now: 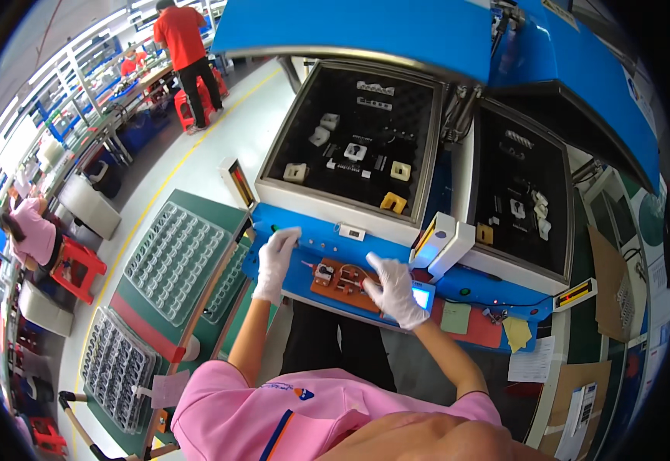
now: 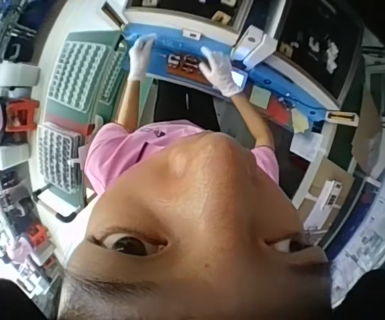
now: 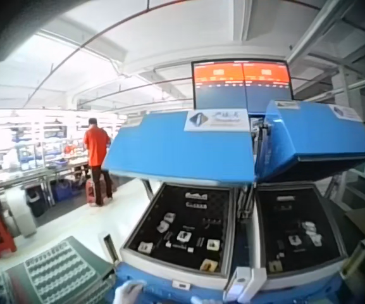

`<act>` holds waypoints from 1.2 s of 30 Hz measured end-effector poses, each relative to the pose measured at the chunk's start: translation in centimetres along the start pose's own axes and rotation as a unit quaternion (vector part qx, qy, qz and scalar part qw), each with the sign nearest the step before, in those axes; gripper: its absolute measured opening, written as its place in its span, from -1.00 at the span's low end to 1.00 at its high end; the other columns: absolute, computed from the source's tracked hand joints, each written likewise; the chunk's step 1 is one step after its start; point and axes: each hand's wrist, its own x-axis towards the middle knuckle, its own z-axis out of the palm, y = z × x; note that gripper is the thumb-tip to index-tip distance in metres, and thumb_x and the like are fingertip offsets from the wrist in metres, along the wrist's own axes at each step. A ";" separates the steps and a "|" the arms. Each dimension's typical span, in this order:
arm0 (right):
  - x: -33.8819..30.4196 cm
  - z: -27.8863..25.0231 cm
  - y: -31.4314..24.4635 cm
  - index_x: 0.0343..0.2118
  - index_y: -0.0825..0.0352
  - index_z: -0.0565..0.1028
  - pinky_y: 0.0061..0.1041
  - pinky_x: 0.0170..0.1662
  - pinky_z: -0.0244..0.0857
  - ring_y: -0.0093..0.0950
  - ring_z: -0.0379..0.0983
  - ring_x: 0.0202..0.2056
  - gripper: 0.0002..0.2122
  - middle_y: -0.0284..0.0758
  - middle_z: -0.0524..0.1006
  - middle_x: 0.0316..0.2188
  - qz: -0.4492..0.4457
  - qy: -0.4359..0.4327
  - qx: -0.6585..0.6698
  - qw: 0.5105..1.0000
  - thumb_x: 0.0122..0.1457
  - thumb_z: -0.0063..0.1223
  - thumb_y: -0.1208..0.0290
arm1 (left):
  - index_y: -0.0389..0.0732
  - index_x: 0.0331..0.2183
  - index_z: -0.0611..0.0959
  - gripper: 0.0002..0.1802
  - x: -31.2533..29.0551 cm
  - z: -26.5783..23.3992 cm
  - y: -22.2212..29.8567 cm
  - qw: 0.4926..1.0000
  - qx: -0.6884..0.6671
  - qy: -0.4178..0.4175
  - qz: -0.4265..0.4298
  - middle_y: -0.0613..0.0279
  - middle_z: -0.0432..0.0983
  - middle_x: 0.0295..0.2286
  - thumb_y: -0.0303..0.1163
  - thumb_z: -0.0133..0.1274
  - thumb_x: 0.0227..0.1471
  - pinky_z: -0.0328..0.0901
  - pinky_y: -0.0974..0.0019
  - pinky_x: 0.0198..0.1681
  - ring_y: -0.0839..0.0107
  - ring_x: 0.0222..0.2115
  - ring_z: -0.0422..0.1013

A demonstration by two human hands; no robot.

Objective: Assemble and test electronic components using industrial machinery and storage trays.

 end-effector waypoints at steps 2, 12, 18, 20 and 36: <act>-1.1 -0.2 0.0 0.13 0.25 0.33 -0.21 0.00 0.16 -0.25 0.39 -0.12 -0.48 -0.27 0.48 -0.24 -0.052 -0.092 0.014 0.994 0.13 0.21 0.22 | -0.30 -0.18 0.70 -0.83 -2.1 -0.6 -0.4 0.998 0.002 0.025 -0.059 0.31 0.59 -0.35 -0.52 0.09 0.19 0.35 0.51 -0.19 0.58 -0.34 0.44; -0.6 2.3 1.2 -0.09 0.32 0.57 -0.36 0.12 0.28 -0.33 0.42 0.01 -0.72 -0.29 0.57 -0.08 -0.132 -0.162 0.039 0.977 0.12 0.23 0.41 | -0.21 -0.09 0.71 -0.71 -4.5 -0.7 0.5 0.988 0.101 0.009 -0.114 0.27 0.59 -0.22 -0.51 0.18 0.11 0.38 0.50 -0.15 0.58 -0.27 0.49; -0.2 2.4 0.8 -0.08 0.33 0.54 -0.36 0.13 0.28 -0.34 0.42 0.02 -0.72 -0.24 0.55 -0.08 -0.149 -0.163 0.014 0.975 0.16 0.17 0.38 | -0.26 -0.12 0.68 -0.70 -6.2 2.4 -1.9 0.994 0.002 0.002 -0.109 0.28 0.57 -0.30 -0.49 0.26 0.05 0.39 0.48 -0.20 0.59 -0.34 0.46; -0.4 2.5 0.5 -0.08 0.34 0.54 -0.36 0.13 0.28 -0.33 0.42 0.02 -0.72 -0.23 0.54 -0.07 -0.145 -0.179 0.013 0.973 0.16 0.17 0.39 | -0.26 -0.16 0.69 -0.75 -6.5 2.8 -1.5 0.993 0.049 -0.017 -0.106 0.30 0.56 -0.33 -0.48 0.26 0.05 0.38 0.48 -0.24 0.59 -0.37 0.45; -0.8 2.7 0.3 -0.11 0.37 0.54 -0.33 0.08 0.34 -0.27 0.46 -0.06 -0.75 -0.23 0.55 -0.17 -0.094 -0.106 0.129 0.981 0.18 0.19 0.42 | -0.19 -0.18 0.72 -0.76 -7.3 1.7 -1.7 0.995 0.090 -0.015 -0.035 0.17 0.56 -0.27 -0.55 0.23 0.04 0.41 0.42 -0.17 0.42 -0.29 0.51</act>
